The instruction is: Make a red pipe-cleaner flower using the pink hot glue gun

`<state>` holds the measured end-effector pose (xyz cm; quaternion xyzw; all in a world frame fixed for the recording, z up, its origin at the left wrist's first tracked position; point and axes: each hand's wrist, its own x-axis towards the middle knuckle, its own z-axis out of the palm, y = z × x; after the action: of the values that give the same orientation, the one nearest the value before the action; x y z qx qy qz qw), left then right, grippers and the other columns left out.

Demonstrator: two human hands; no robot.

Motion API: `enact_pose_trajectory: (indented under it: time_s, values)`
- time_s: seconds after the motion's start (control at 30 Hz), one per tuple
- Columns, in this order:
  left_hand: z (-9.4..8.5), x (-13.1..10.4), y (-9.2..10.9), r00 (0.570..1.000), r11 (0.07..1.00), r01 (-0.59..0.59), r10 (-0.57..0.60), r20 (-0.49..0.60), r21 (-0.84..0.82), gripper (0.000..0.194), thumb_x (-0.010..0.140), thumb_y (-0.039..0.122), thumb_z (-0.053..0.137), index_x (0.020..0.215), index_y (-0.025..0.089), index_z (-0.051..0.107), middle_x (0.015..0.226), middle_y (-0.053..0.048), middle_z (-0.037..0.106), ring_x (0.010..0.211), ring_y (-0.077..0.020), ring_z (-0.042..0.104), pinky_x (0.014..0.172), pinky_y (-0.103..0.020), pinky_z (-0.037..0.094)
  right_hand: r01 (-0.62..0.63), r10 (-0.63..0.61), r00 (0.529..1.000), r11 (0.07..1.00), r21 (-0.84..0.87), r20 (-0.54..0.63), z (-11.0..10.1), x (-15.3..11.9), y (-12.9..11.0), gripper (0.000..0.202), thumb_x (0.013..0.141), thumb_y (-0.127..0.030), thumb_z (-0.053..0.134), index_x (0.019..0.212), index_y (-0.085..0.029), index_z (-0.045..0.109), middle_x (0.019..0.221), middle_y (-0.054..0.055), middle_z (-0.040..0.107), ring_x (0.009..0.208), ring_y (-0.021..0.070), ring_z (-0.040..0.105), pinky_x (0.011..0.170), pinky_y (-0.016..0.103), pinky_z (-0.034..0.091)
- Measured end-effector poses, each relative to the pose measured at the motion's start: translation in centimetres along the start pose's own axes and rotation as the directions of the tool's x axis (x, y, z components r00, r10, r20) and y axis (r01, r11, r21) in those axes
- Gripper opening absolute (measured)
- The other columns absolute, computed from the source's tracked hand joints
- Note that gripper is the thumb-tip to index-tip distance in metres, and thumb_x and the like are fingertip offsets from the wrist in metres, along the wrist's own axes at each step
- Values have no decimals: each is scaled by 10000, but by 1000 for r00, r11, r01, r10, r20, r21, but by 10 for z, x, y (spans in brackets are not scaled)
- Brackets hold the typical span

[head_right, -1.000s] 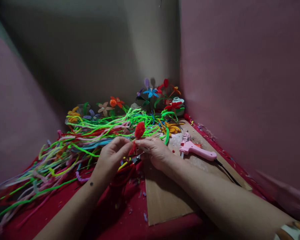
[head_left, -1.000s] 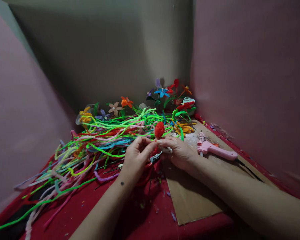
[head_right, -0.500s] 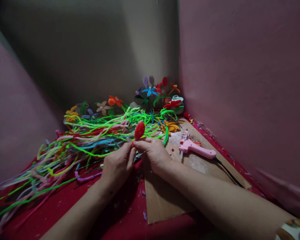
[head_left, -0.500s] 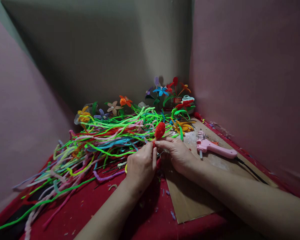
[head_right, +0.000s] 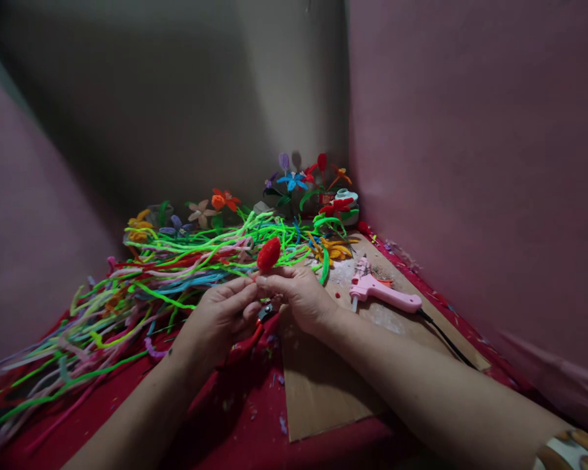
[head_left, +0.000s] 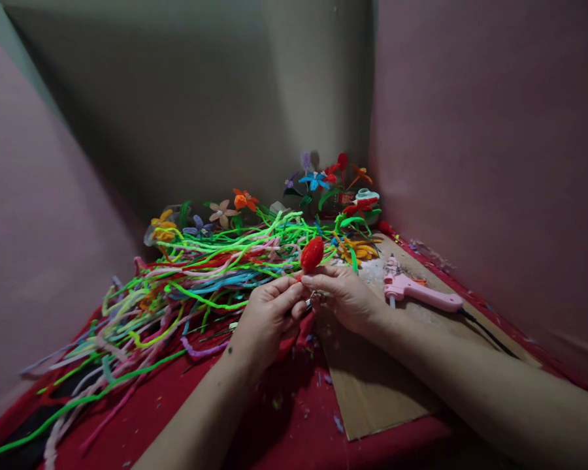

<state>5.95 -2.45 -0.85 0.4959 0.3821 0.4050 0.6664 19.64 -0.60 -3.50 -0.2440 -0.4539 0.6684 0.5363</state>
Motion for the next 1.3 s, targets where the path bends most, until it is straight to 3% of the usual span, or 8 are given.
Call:
enact_pose_trajectory:
  time_s: [0.4,0.5,0.6,0.7,0.8,0.97,1.13,1.3]
  values:
    - [-5,1,-5,960,943,105,-13,279,-315,108,787,237,570,736,144,551,442,102,298,324,-5,70,278,-114,196,-34,25,995,995,92,95,1,-1,-7,182,646,-241,686,800,-143,696,609,-1,616,558,98,526,579,235,372]
    - [-6,1,-4,968,982,57,-10,249,-181,161,807,309,544,753,157,547,436,97,312,322,-16,126,305,-133,195,14,-18,998,997,74,52,4,-2,-6,128,653,-226,682,748,-141,688,577,-12,592,521,83,503,546,222,366]
    - [-4,1,-6,995,972,-96,86,57,213,223,822,388,505,777,173,544,493,61,421,335,-40,261,347,-167,203,-2,5,999,997,74,-37,7,-3,-4,135,642,-242,685,737,-146,686,564,-11,588,483,88,484,500,229,361]
    - [0,1,-14,918,664,-259,396,-36,701,205,792,388,545,815,185,567,594,20,526,433,-85,410,441,-205,273,-25,37,992,995,96,-120,7,-3,0,143,616,-228,692,737,-152,690,619,4,623,529,104,512,529,239,381]
    - [0,1,-21,817,323,-260,576,29,910,145,801,343,531,785,203,563,621,0,561,499,-120,474,519,-225,296,-19,36,986,995,102,-162,6,-2,5,122,608,-213,699,709,-145,689,630,9,621,566,108,521,564,242,380]
    - [-7,3,-24,767,126,-211,636,84,969,168,846,260,428,767,220,571,582,-12,553,500,-142,490,515,-230,262,-24,42,986,994,111,-161,5,-2,9,116,621,-222,704,699,-140,685,596,2,588,562,112,509,578,262,377]
    - [-7,4,-19,812,240,-197,584,21,950,146,806,235,475,712,213,584,521,8,499,448,-125,412,497,-234,232,-52,64,970,997,60,-233,10,-4,5,112,613,-215,704,605,-122,642,544,-3,568,477,79,444,479,236,302]
    - [-2,4,-10,917,701,-241,390,-78,672,186,790,287,517,652,179,576,523,26,468,463,-90,384,467,-200,267,-27,35,986,998,52,-161,8,-3,5,150,616,-245,723,689,-123,674,637,14,614,509,73,469,490,228,314]
